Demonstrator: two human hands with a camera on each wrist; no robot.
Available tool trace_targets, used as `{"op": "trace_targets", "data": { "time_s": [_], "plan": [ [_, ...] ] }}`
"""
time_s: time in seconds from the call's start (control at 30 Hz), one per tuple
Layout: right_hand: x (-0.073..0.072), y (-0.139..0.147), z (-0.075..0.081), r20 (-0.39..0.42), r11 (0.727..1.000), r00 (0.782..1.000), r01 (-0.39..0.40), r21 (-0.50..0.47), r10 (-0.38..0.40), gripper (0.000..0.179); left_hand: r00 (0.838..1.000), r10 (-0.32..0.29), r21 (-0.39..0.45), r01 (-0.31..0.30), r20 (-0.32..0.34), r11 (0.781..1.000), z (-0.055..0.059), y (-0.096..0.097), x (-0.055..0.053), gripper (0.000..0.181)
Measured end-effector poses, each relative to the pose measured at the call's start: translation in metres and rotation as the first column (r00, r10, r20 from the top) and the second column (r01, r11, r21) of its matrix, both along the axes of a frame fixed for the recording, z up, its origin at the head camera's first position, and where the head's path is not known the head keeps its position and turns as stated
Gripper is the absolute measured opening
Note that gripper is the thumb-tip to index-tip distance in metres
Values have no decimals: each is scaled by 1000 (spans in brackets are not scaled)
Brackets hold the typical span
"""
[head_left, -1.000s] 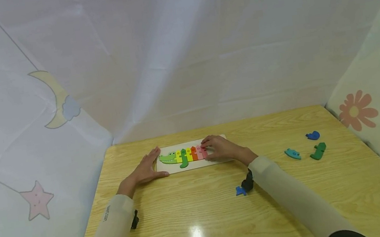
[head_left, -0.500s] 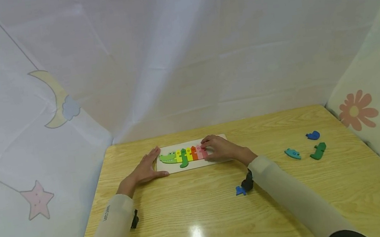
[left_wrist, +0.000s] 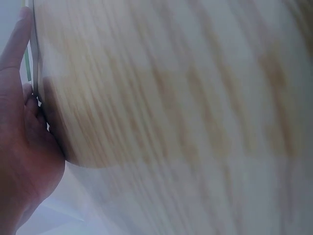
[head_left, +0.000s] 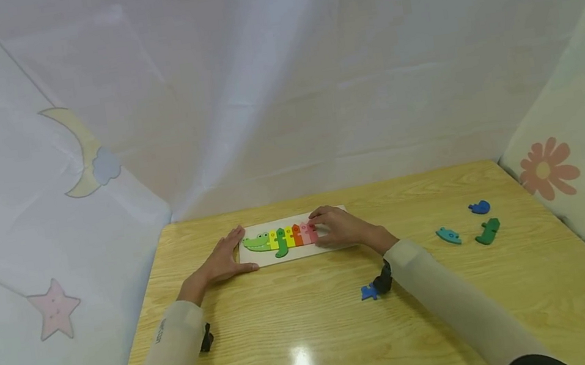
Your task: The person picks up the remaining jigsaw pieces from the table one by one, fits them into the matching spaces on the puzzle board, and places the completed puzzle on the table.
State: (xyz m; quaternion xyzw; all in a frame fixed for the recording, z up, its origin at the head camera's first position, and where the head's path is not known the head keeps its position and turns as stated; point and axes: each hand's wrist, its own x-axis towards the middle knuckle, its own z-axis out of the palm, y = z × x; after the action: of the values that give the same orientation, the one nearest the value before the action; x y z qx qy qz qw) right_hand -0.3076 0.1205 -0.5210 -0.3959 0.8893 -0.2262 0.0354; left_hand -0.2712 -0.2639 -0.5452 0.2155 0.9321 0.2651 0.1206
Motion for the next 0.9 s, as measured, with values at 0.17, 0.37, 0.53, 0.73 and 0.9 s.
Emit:
{"op": "trace_targets", "data": {
  "time_s": [0.17, 0.37, 0.53, 0.73, 0.9],
  "plan": [
    [2, 4, 5, 3, 1000, 1000, 6, -19, -6, 48, 1000, -3, -5, 3, 2, 1000, 4, -1, 1, 116],
    [6, 8, 10, 14, 1000, 1000, 6, -9, -6, 52, 1000, -2, -3, 2, 21, 1000, 7, -2, 2, 116],
    [12, 13, 14, -13, 1000, 1000, -17, -8, 17, 51, 1000, -7, -8, 7, 18, 1000, 8, -2, 2, 117],
    [20, 21, 19, -6, 999, 999, -38, -34, 38, 51, 1000, -13, -16, 13, 11, 1000, 8, -2, 0, 119],
    [26, 29, 20, 20, 998, 998, -58, -33, 59, 51, 1000, -13, -25, 13, 12, 1000, 8, 1, 1, 117]
  ]
}}
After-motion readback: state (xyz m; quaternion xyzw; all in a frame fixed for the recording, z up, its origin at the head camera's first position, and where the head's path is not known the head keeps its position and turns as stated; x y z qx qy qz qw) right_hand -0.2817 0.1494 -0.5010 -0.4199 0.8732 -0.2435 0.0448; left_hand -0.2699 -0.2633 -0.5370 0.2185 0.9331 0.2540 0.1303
